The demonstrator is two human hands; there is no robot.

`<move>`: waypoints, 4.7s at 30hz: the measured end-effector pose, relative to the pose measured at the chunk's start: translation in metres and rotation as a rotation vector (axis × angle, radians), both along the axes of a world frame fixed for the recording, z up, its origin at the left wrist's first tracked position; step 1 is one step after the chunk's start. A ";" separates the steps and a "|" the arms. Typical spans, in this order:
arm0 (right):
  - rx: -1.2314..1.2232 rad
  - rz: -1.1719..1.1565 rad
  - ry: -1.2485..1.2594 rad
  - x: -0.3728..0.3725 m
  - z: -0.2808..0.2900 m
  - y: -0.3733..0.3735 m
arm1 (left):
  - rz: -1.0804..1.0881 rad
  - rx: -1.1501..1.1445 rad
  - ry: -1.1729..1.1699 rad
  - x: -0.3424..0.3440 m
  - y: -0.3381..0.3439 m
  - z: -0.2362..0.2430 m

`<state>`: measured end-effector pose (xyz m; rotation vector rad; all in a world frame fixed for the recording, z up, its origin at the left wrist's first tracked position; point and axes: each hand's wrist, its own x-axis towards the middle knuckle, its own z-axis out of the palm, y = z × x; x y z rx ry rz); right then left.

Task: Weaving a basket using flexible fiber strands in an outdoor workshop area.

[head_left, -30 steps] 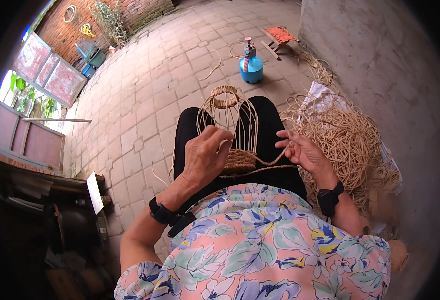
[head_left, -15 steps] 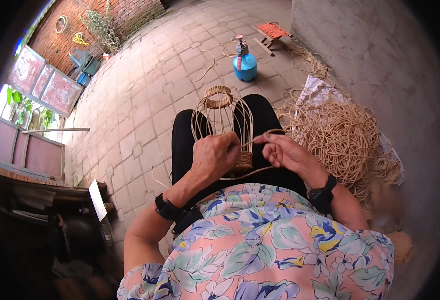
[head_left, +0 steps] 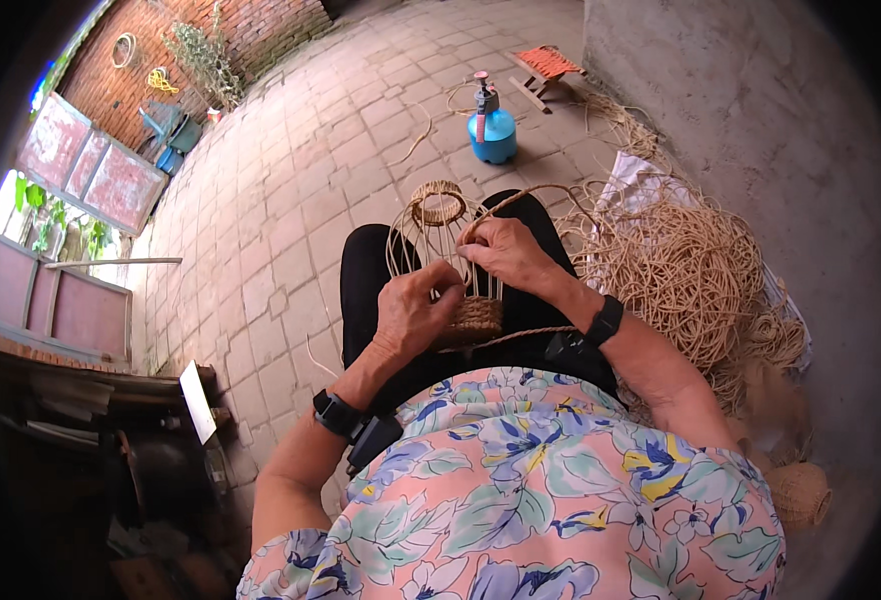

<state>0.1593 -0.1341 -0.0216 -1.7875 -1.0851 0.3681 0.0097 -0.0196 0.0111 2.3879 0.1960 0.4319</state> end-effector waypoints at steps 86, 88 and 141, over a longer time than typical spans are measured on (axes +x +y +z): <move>0.067 -0.282 0.099 0.007 -0.028 -0.017 | 0.073 -0.880 0.387 -0.016 0.029 -0.017; 0.108 -0.283 0.269 0.003 -0.030 -0.031 | 0.072 -0.931 0.371 -0.018 0.031 -0.021; 0.380 0.197 1.099 -0.017 -0.010 -0.063 | 0.051 -0.215 0.214 -0.012 0.018 -0.002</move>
